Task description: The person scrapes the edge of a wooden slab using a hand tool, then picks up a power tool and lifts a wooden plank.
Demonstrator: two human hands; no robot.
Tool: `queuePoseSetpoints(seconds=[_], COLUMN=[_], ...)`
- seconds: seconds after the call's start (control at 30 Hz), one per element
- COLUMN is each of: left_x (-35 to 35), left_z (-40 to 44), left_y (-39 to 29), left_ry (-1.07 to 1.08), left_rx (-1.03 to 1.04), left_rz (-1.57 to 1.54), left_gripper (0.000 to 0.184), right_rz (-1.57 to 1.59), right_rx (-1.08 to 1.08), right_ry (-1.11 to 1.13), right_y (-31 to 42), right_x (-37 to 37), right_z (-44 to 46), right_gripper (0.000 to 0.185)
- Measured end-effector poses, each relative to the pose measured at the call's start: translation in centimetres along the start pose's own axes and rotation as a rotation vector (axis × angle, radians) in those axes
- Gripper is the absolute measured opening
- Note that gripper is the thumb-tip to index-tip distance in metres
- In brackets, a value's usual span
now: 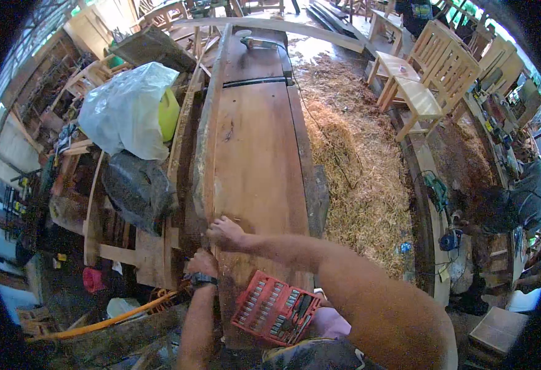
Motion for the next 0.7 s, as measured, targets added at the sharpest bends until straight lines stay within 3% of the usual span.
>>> queuePoseSetpoints(seconds=[0.03, 0.07, 0.13, 0.17, 0.2, 0.27, 0.4, 0.47, 0.5, 0.53, 0.6, 0.67, 0.7], left_x=[0.1, 0.2, 0.8, 0.9, 0.5, -0.1, 2.0, 3.1, 2.8, 3.0, -5.6, 1.6, 3.4], left_z=[0.2, 0.5, 1.3, 1.5, 1.5, 1.5, 4.0, 5.9, 6.5, 6.0, 1.0, 7.2, 9.2], left_y=[0.1, 0.1, -0.3, -0.5, -1.0, -1.7, -0.6, 0.9, 1.3, 1.8, -0.6, 2.9, 4.2], left_ry=[-0.019, -0.04, -0.018, 0.005, 0.005, -0.003, 0.086, 0.251, 0.309, 0.307, 0.355, 0.413, 0.4], left_rx=[0.032, 0.062, 0.028, -0.004, -0.005, -0.218, -0.436, -0.346, -0.406, -0.416, -0.184, -0.18, -0.014], left_rz=[-0.031, -0.061, -0.021, 0.014, 0.017, -0.202, -0.428, -0.457, -0.712, -0.713, -0.693, -0.58, -0.393], left_gripper=[0.026, 0.028, 0.028, 0.029, 0.029, 0.028, 0.028, 0.031, 0.032, 0.032, 0.034, 0.038, 0.04], right_rz=[0.148, 0.15, 0.586, 0.667, 0.67, 0.758, 0.935, 1.029, 1.064, 1.068, 1.179, 1.28, 1.024], right_rx=[0.181, 0.181, 0.489, 0.5, 0.499, 0.281, 0.044, 0.087, 0.152, 0.146, 0.38, 0.373, 0.342], right_ry=[-0.077, -0.08, 0.276, 0.28, 0.279, 0.058, 0.058, 0.108, 0.229, 0.235, 0.145, 0.115, 0.085], right_y=[0.1, 0.8, 2.9, 2.8, 2.6, 2.3, 0.6, 0.3, 0.7, 1.9, 3.1, 2.7, 3.0], right_x=[0.9, 0.3, -1.1, 1.3, 2.6, 4.5, 4.1, 2.8, 0.8, -1.1, -3.2, 3.5, 4.7], right_z=[-0.6, -0.6, -0.5, -0.7, -0.8, -0.6, 1.9, 3.3, 3.6, 3.2, 3.0, 2.0, 0.8], right_gripper=[0.033, 0.033, 0.043, 0.046, 0.046, 0.048, 0.061, 0.057, 0.07, 0.07, 0.066, 0.066, 0.063])
Point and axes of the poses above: each hand's wrist, its own z-axis towards the middle knuckle, its own x-axis out of the palm, y = z × x, the point moved 1 cm from there along z, towards the middle knuckle, and after that the axes turned 10 degrees about y, right-handed, at the moved point
